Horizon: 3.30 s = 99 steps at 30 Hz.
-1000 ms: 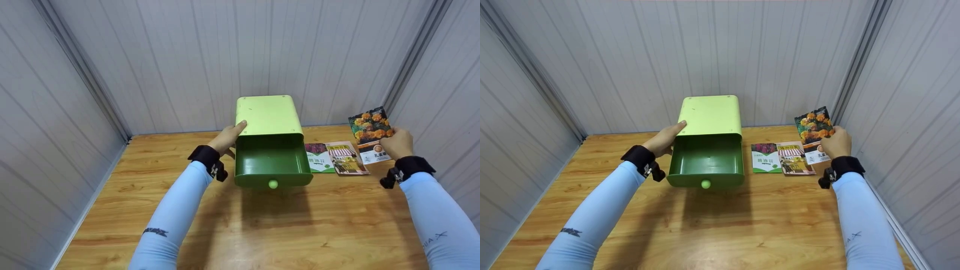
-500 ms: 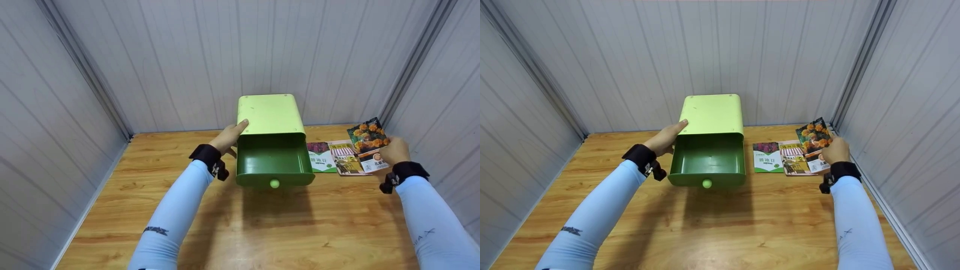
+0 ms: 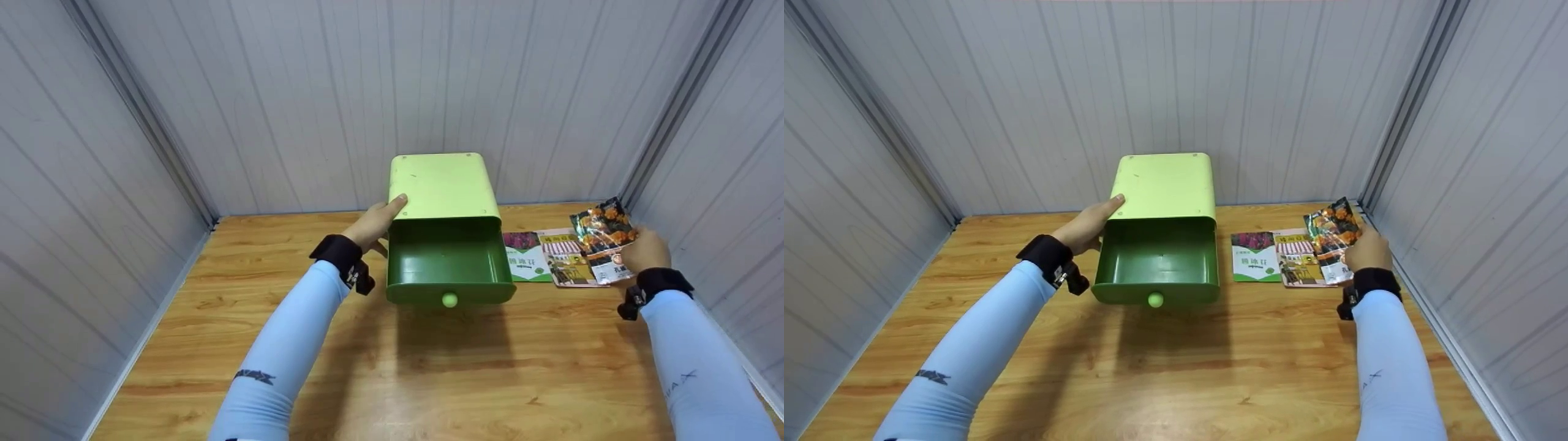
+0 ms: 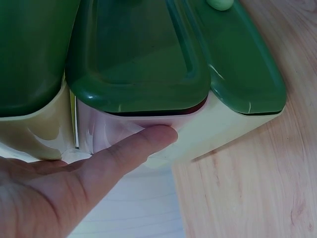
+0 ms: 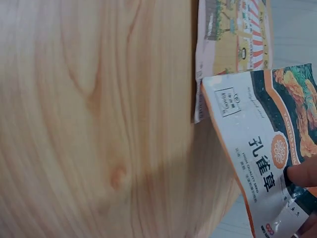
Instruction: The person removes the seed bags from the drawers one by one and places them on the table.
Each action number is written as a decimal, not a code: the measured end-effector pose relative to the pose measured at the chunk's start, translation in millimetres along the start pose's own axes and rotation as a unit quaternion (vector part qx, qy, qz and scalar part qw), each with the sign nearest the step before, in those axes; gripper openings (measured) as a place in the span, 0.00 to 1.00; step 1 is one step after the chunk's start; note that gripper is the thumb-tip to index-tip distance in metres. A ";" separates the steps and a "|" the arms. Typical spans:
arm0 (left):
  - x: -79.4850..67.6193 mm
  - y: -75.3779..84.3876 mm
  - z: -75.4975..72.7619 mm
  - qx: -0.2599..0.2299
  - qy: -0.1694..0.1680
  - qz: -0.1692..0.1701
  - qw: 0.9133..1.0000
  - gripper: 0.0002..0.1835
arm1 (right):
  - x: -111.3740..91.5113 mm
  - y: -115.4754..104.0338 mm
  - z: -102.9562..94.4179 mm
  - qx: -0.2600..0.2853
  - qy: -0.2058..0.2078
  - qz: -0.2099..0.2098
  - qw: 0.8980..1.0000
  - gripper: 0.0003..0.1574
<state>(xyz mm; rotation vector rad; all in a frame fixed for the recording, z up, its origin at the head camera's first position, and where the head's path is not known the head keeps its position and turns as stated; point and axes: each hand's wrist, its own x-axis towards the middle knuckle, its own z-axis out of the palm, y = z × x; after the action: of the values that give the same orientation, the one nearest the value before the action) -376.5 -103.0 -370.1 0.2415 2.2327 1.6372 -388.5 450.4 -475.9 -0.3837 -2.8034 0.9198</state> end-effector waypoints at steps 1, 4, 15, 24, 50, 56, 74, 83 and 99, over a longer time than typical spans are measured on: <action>-0.3 0.1 0.1 0.000 0.000 0.000 1.000 0.42 | 0.1 0.9 1.5 -0.006 0.002 0.001 1.000 0.42; -1.6 0.5 0.8 -0.001 0.000 -0.001 1.000 0.43 | 0.6 3.6 6.2 -0.021 0.008 0.002 1.000 0.40; -3.4 2.4 3.2 0.001 -0.001 -0.005 1.000 0.49 | -7.7 10.9 20.8 -0.033 0.009 0.039 0.999 0.40; -2.6 0.8 3.5 0.007 0.000 -0.001 1.000 0.46 | -12.9 18.9 25.4 0.011 0.007 0.049 0.999 0.39; -3.4 0.3 6.1 -0.003 -0.001 -0.011 1.000 0.48 | -18.2 23.0 21.0 -0.049 -0.017 0.073 0.996 0.24; -4.0 -0.3 5.8 -0.009 0.003 -0.012 1.000 0.48 | -21.2 21.6 18.9 -0.070 -0.033 0.076 0.994 0.27; -2.7 -1.5 4.3 -0.012 -0.006 -0.012 1.000 0.49 | -27.0 -17.2 35.9 -0.118 -0.148 -0.035 0.981 0.45; -1.0 -1.2 6.6 -0.011 -0.004 -0.004 1.000 0.45 | -22.8 -10.8 38.5 -0.109 -0.183 -0.054 0.976 0.61; 4.3 -2.9 4.7 -0.001 -0.003 -0.008 1.000 0.46 | -32.8 -79.6 18.0 -0.061 -0.134 -0.106 0.983 0.60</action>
<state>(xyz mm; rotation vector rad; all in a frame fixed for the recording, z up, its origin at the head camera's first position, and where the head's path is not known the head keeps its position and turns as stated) -378.4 -98.3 -374.8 0.2289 2.2235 1.6275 -376.6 368.9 -445.0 0.0287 -3.0769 0.8077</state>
